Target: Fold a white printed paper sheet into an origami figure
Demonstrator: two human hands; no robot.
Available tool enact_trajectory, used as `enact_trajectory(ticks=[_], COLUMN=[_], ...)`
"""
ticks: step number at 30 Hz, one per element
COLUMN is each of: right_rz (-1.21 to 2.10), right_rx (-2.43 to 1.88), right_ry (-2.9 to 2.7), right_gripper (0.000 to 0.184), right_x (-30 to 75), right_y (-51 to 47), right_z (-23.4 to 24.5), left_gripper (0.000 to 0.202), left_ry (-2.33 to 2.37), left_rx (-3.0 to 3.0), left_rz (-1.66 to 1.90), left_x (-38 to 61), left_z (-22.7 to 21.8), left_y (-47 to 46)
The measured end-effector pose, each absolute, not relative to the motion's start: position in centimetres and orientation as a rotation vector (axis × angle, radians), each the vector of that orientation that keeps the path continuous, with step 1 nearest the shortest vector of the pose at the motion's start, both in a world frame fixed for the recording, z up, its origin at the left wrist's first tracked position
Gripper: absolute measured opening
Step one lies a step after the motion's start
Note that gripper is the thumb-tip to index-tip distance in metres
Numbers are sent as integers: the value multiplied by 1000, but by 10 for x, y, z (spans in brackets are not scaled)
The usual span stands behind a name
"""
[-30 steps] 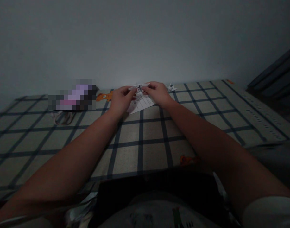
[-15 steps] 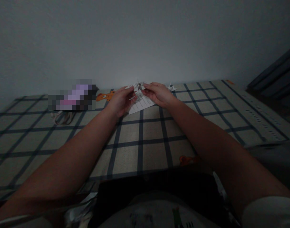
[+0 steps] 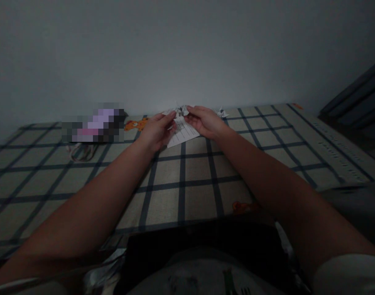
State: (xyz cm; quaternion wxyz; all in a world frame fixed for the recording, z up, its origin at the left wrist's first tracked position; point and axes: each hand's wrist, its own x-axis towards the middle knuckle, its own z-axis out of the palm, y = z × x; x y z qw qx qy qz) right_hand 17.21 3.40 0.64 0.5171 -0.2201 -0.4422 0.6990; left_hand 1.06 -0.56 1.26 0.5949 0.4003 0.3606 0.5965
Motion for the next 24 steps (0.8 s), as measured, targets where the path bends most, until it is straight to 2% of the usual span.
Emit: enact_trajectory(ticks=[12,21,24], right_rz=[1639,1496,1515], right_rx=[-550,-567,-546], right_ry=[-1037,-1141,-1177], right_gripper=[12,25,29], right_x=[170,173,175], right_y=[36,34,32], right_z=[10,10,8], left_gripper=[9,16,10], left_ry=[687,689,695], left_rx=[801,725,737], left_rz=[1302,1255,1280], left_x=[6,6,5], left_z=[10,14,12], left_y=[1,0,2])
